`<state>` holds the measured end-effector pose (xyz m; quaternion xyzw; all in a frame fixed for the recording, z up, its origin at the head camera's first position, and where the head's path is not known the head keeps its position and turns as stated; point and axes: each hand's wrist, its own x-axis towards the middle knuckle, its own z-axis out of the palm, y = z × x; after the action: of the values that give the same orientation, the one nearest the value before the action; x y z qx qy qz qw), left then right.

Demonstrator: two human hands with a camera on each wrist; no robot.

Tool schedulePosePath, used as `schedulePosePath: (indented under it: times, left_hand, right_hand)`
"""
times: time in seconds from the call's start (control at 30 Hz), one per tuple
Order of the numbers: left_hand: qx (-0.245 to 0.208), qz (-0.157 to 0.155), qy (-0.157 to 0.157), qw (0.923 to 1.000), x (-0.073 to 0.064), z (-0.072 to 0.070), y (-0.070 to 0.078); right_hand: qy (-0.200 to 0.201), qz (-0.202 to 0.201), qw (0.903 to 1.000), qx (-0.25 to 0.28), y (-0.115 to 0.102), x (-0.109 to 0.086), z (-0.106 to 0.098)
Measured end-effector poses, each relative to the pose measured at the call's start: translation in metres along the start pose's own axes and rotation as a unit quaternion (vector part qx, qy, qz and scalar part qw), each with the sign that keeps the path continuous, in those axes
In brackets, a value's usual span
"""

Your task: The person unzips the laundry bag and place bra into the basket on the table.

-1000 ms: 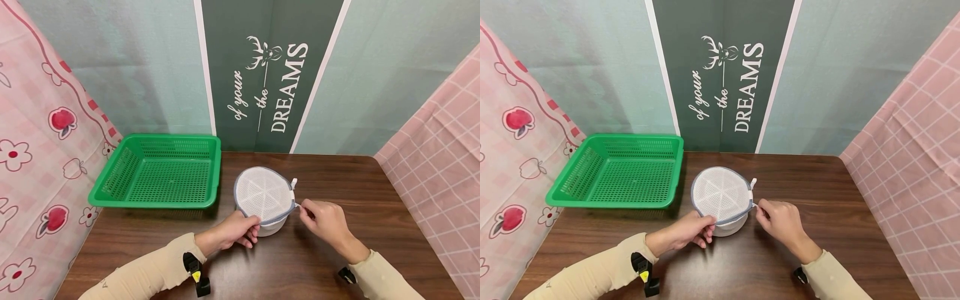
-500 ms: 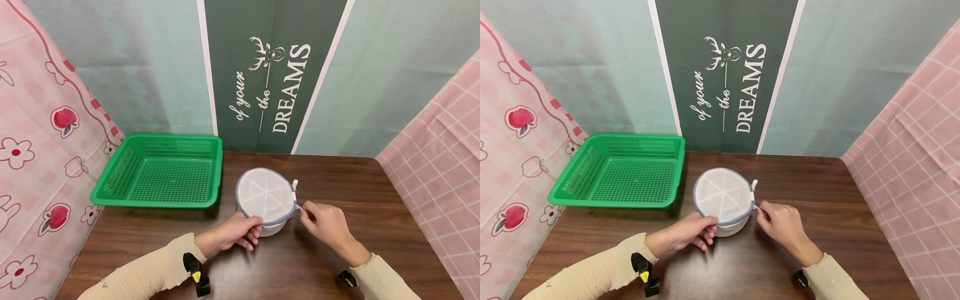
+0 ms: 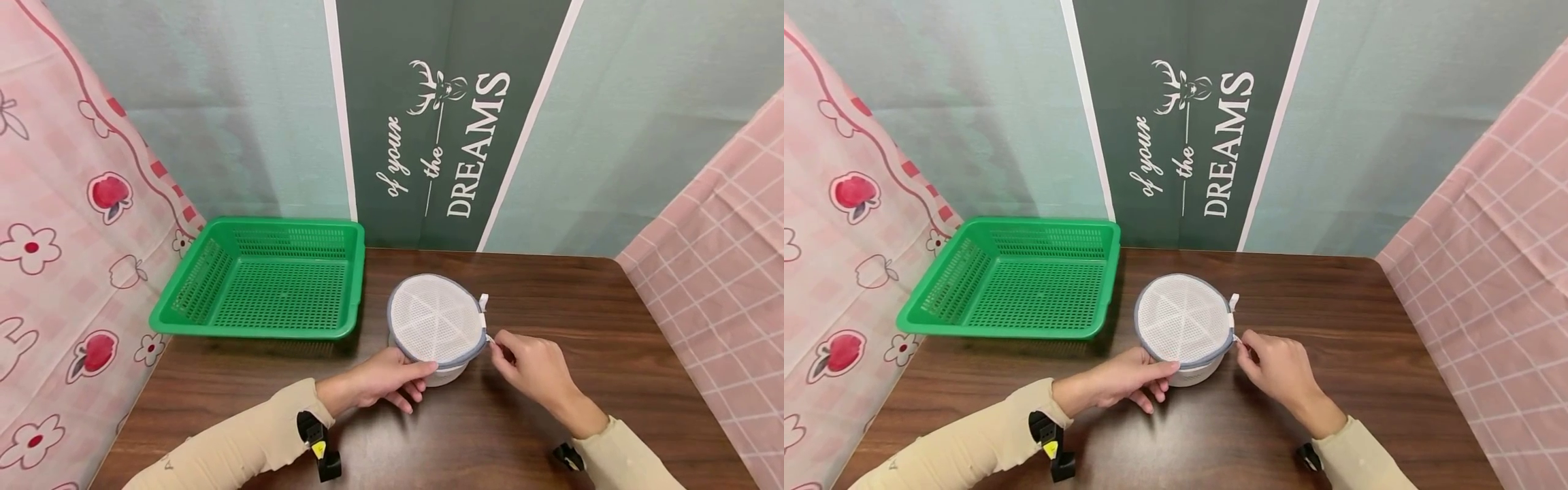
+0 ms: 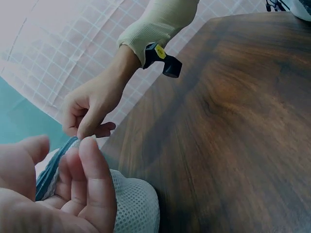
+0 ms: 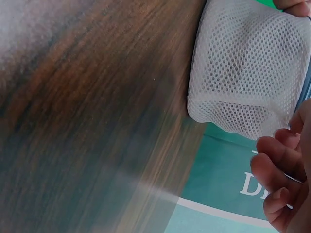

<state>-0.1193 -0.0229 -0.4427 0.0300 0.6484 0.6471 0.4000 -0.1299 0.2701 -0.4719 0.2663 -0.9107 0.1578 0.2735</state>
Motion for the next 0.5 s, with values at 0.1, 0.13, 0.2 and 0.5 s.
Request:
schedulePosePath:
  times: [0.1, 0.13, 0.2, 0.5]
  left_hand:
    - [0.019, -0.001, -0.003, 0.9998, 0.000, -0.001, 0.000]
    - [0.026, 0.000, -0.005, 0.9997, 0.000, -0.002, 0.000]
    - [0.035, 0.003, -0.010, 0.9993, 0.000, -0.003, -0.001]
    - [0.075, 0.038, -0.012, 0.9964, -0.003, -0.013, -0.007]
  right_hand:
    - [-0.012, 0.002, 0.9999, -0.002, -0.001, 0.000, -0.001]
    - [-0.014, 0.003, 0.9999, -0.003, -0.002, 0.000, -0.001]
    - [-0.018, 0.005, 0.9998, -0.004, -0.002, 0.000, -0.002]
    - [-0.024, 0.015, 0.9996, 0.001, -0.003, 0.003, -0.011]
